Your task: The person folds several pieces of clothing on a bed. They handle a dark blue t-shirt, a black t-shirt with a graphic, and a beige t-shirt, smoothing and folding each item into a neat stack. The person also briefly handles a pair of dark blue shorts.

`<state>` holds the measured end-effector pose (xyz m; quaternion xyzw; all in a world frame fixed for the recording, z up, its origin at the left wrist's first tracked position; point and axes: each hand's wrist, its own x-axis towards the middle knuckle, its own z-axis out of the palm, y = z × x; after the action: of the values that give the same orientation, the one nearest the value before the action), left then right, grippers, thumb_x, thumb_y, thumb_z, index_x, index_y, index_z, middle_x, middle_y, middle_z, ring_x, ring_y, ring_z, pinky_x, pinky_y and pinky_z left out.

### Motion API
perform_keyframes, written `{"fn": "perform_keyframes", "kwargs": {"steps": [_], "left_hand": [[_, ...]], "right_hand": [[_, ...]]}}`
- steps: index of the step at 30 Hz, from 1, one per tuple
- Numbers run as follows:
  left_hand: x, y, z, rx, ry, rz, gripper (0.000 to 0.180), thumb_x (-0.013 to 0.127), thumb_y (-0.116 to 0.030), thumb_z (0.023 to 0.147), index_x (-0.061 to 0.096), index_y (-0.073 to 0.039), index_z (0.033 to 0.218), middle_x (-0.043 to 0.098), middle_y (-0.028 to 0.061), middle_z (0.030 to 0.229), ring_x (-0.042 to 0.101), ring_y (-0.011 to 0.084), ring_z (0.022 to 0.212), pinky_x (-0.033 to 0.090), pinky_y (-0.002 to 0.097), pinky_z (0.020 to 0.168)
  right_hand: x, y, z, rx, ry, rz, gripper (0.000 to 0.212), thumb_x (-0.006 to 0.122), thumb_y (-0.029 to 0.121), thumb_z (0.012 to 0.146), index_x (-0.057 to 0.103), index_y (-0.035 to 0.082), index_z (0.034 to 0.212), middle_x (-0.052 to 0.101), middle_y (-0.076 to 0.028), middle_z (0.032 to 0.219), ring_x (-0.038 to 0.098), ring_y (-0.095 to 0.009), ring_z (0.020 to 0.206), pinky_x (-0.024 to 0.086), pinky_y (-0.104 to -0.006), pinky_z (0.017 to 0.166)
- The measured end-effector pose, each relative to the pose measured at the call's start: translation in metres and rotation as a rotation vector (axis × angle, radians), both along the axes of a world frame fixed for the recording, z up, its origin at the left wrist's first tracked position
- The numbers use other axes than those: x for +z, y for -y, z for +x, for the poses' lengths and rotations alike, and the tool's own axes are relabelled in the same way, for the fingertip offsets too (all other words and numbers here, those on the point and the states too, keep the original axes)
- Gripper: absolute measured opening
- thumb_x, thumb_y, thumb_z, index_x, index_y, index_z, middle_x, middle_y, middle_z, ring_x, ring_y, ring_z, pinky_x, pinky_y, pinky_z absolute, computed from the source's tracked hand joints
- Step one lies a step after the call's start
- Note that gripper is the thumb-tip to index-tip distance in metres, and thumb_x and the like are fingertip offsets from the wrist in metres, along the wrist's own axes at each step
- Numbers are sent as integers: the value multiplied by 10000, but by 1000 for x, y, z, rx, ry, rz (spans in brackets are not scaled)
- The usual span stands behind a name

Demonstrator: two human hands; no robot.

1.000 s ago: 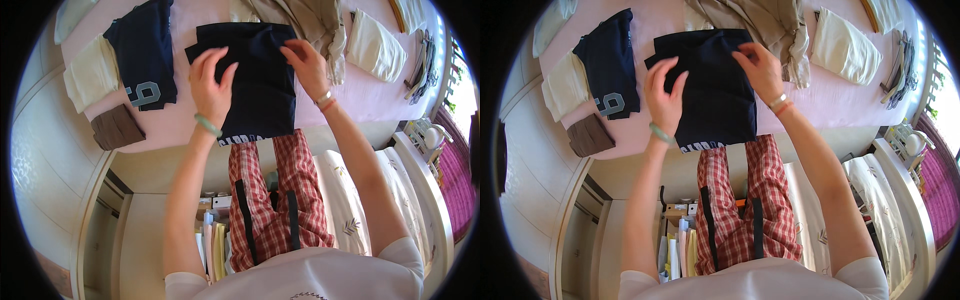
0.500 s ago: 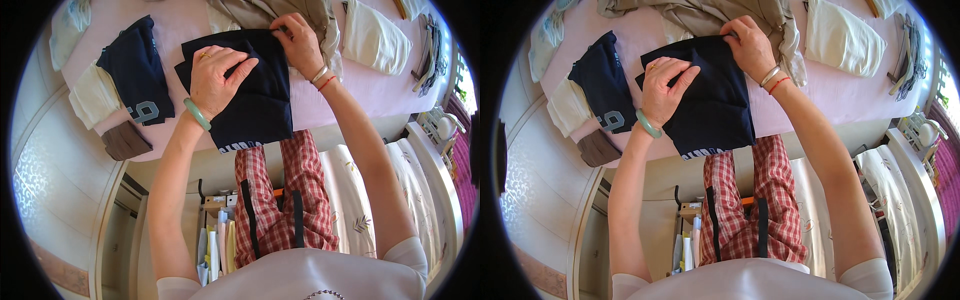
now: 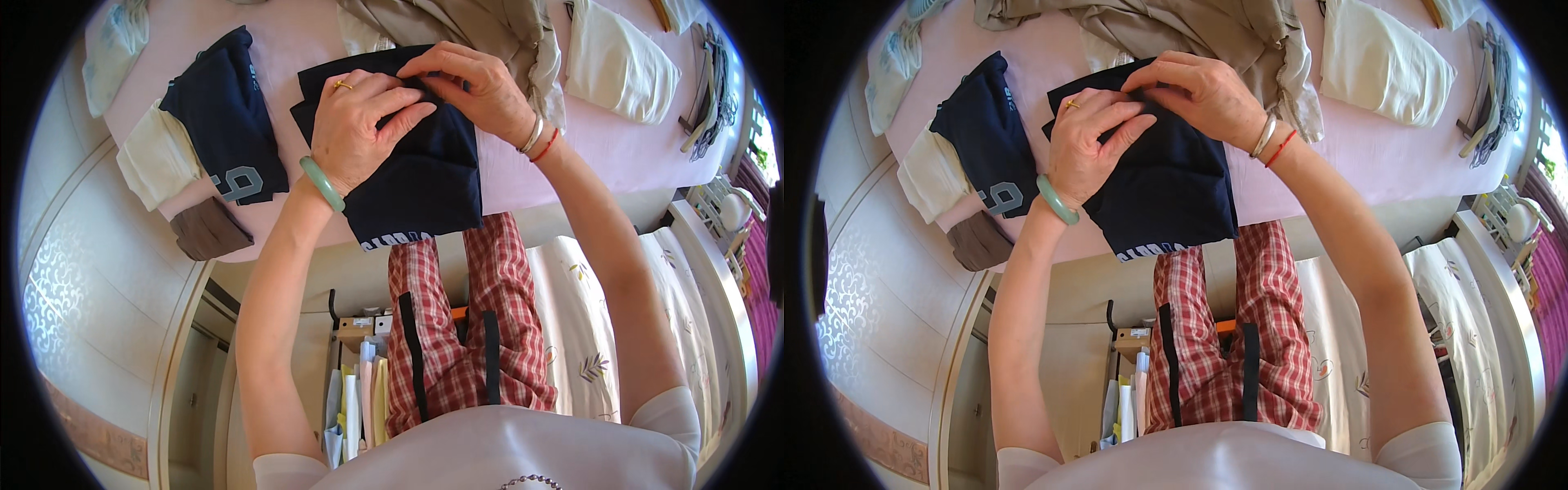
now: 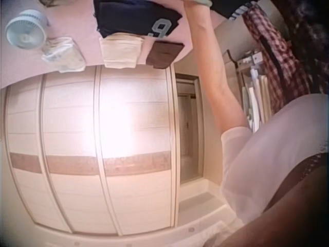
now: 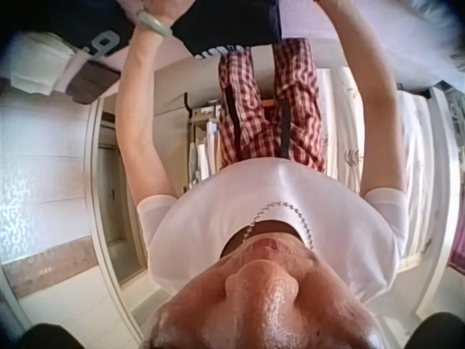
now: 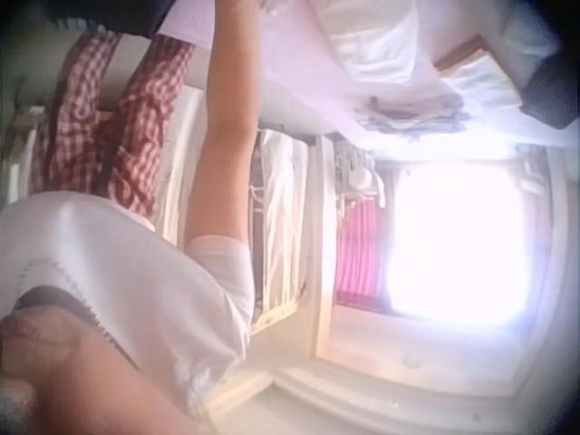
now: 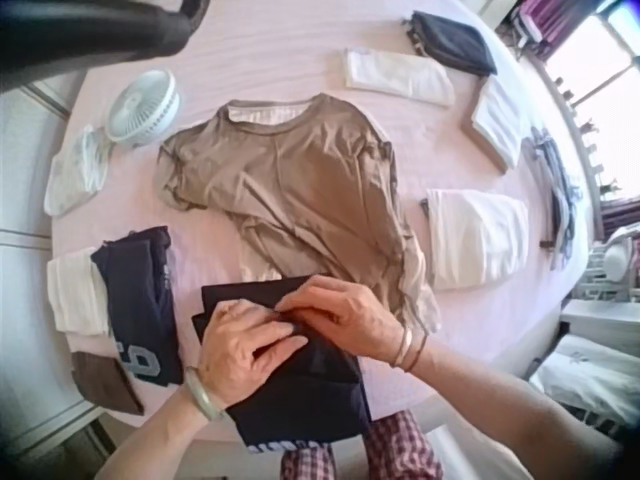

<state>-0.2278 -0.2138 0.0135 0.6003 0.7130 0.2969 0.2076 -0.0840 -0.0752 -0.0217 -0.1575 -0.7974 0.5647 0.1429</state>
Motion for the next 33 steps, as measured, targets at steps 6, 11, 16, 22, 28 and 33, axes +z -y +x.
{"fn": "perform_keyframes", "kwargs": {"steps": [6, 11, 16, 22, 28, 33], "left_hand": [[0, 5, -4, -22, 4, -48, 209, 760, -286, 787, 703, -123, 905, 667, -3, 830, 615, 202, 807, 402, 322, 816], [-12, 27, -40, -57, -2, -292, 237, 714, -269, 822, 691, -117, 1003, 679, 35, 882, 624, 241, 846, 405, 353, 854], [-15, 45, -62, 34, -49, -421, 284, 747, -196, 797, 694, -108, 1061, 694, 63, 996, 629, 250, 933, 438, 336, 895], [-26, 71, -68, 174, -181, -309, 272, 746, -145, 790, 693, -123, 1056, 678, 55, 1014, 614, 248, 948, 455, 346, 889], [-26, 88, -77, 285, -122, -407, 255, 717, -103, 810, 689, -132, 1062, 677, 31, 964, 585, 233, 961, 465, 335, 868], [-24, 85, -61, 408, -257, -254, 279, 681, -96, 861, 674, -137, 1137, 639, 53, 1101, 575, 254, 1003, 465, 356, 878]], "right_hand": [[-2, -15, -3, 148, -9, 71, 136, 606, 69, 856, 653, 109, 978, 645, -54, 905, 640, -286, 793, 512, -362, 660], [-3, -45, -18, 346, 89, 454, 134, 620, 81, 862, 623, 44, 991, 639, -61, 901, 626, -210, 693, 493, -302, 618], [-11, -44, -18, 64, 271, 363, 257, 640, 145, 875, 615, 71, 1120, 672, -122, 990, 661, -279, 822, 530, -364, 717], [-17, 10, 12, -269, 440, 117, 321, 727, 350, 826, 654, 55, 930, 671, -93, 745, 665, -270, 689, 526, -365, 623], [-24, 30, 17, -346, 496, 121, 285, 684, 350, 866, 657, 66, 864, 674, -123, 782, 638, -346, 714, 497, -415, 595], [-25, 30, 22, -374, 483, 179, 244, 683, 285, 868, 630, 81, 992, 673, -105, 974, 640, -315, 811, 496, -393, 670]]}}
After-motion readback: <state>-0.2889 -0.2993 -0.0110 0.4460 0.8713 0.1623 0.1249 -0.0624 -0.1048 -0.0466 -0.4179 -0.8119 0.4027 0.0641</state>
